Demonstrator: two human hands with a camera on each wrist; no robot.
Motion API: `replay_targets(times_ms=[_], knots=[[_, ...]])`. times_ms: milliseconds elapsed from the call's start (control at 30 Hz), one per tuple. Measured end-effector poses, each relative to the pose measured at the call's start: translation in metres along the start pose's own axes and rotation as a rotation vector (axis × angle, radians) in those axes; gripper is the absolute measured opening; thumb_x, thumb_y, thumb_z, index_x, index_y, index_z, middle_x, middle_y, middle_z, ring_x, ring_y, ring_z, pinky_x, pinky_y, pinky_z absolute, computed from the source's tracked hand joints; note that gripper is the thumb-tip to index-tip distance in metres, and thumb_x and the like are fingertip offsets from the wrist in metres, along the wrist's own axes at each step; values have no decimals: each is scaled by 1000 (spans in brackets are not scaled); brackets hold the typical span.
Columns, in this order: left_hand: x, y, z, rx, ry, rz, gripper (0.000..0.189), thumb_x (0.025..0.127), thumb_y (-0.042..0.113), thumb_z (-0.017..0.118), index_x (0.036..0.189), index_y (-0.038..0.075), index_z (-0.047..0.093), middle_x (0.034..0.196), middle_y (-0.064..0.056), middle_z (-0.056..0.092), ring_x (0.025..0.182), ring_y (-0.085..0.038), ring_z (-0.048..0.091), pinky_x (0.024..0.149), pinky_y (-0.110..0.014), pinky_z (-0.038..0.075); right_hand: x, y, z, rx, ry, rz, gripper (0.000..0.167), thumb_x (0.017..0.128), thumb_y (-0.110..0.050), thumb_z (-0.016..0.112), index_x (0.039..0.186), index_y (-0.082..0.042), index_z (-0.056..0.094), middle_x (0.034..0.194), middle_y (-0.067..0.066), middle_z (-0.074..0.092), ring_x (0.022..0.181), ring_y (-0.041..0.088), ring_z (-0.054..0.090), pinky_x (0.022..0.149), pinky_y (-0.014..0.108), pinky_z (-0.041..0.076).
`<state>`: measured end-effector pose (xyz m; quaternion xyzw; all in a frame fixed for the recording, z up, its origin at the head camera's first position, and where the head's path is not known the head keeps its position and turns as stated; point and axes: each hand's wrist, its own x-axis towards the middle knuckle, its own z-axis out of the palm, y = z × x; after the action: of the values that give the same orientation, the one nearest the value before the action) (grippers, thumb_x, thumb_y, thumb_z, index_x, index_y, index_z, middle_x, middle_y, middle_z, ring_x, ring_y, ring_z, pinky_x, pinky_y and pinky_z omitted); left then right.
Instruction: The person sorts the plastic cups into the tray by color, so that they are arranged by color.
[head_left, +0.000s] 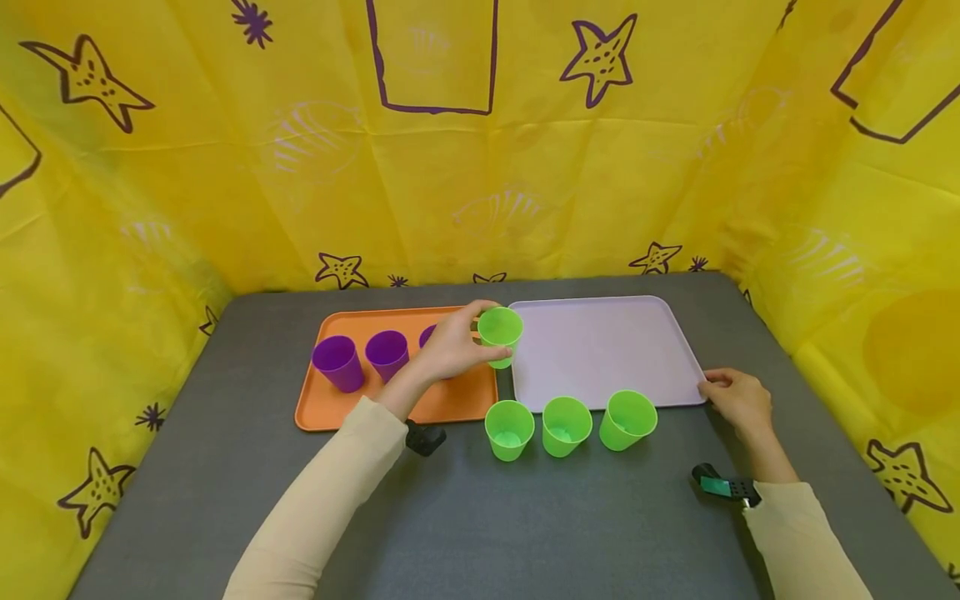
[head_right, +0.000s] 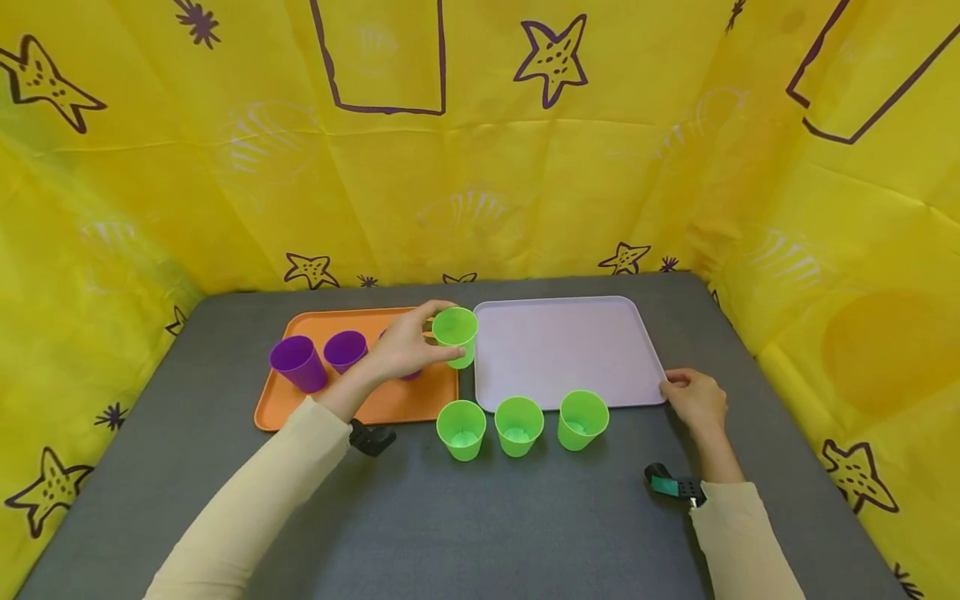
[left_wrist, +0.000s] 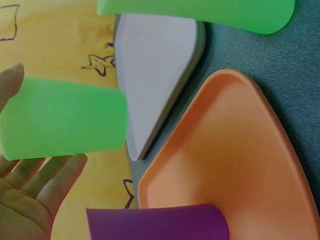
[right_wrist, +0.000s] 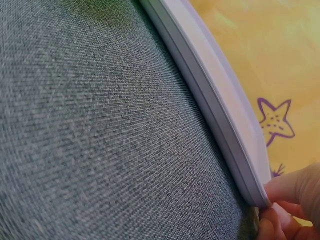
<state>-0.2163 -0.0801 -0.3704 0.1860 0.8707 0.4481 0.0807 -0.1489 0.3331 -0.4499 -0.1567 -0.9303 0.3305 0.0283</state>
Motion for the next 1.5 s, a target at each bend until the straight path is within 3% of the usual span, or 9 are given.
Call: replay_targets(times_ms=[267, 467, 667, 1000, 1233, 1500], knots=[[18, -5, 13, -15, -23, 11, 67, 69, 29, 80, 126, 14, 48, 97, 0, 62, 90, -17, 58, 71, -26, 52, 0, -1, 0, -8, 2, -4, 38, 86, -23, 58, 109, 7, 61, 88, 21, 66, 57, 10, 59, 49, 23, 47], [29, -9, 23, 56, -37, 20, 72, 69, 32, 80, 130, 14, 47, 97, -1, 61, 81, -16, 57, 68, -26, 50, 1, 1, 0, -13, 10, -7, 38, 86, -23, 58, 109, 6, 61, 86, 19, 67, 56, 8, 57, 48, 24, 45], [36, -10, 30, 94, -60, 28, 68, 70, 33, 79, 128, 14, 49, 100, -2, 62, 85, -15, 57, 72, -25, 48, 1, 1, 0, -12, 14, 0, 37, 86, -23, 58, 109, 6, 62, 86, 18, 67, 56, 8, 56, 49, 25, 44], [43, -13, 38, 70, -100, 47, 68, 70, 32, 79, 128, 16, 48, 92, -3, 61, 72, -17, 53, 58, -24, 46, 1, 1, 0, -23, 16, 10, 37, 85, -23, 59, 109, 5, 62, 84, 15, 67, 58, 9, 55, 50, 25, 42], [46, -15, 41, 67, -86, 28, 69, 70, 32, 79, 129, 17, 48, 94, -3, 61, 77, -18, 53, 59, -24, 45, 2, 2, 1, -22, 12, 7, 37, 85, -23, 59, 109, 5, 62, 84, 16, 67, 58, 10, 55, 49, 24, 44], [49, -19, 47, 56, -122, 4, 69, 71, 33, 79, 130, 17, 47, 110, -3, 62, 103, -23, 58, 76, -26, 51, 2, 2, 2, -16, 12, 10, 37, 85, -23, 59, 109, 6, 62, 84, 16, 67, 58, 9, 55, 49, 24, 44]])
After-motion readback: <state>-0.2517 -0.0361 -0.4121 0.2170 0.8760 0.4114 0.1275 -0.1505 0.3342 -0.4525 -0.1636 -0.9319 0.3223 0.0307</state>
